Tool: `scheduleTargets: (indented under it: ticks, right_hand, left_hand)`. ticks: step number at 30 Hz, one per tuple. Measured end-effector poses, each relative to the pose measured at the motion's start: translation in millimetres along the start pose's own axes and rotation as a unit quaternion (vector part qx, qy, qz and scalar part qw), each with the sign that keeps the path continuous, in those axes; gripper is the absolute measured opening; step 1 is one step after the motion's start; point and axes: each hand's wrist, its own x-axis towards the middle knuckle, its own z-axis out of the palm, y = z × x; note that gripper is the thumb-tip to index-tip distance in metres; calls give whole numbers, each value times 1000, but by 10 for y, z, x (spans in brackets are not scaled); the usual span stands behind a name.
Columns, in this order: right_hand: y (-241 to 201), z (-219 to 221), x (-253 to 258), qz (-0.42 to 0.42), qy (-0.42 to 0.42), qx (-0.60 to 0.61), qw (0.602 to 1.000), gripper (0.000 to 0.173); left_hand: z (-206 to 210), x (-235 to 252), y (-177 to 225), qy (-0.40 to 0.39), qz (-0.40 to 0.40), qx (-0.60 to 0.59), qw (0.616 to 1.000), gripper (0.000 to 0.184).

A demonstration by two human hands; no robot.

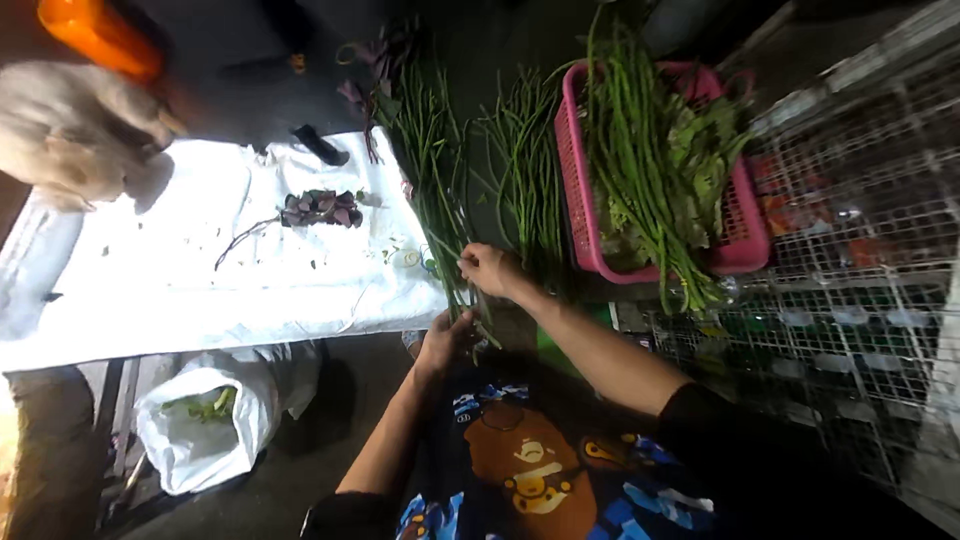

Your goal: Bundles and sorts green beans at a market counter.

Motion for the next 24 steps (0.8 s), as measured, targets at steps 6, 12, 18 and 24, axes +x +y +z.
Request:
scheduleTargets:
  ticks: [6, 12, 18, 24]
  right_hand:
    - [-675, -1602, -417, -131, 253, 122, 951, 32]
    - [-454, -2375, -721, -197, 446, 182, 854, 29]
    - [612, -2016, -890, 80, 445, -103, 886, 50]
    - [786, -1523, -1177, 126, 404, -122, 898, 52]
  left_hand:
    - [-104, -22, -20, 30, -45, -40, 998, 29]
    - [-53, 32, 54, 52, -51, -55, 996, 37]
    - [-104, -54, 188, 7, -63, -78, 995, 31]
    - [-122, -53, -23, 24, -70, -124, 990, 35]
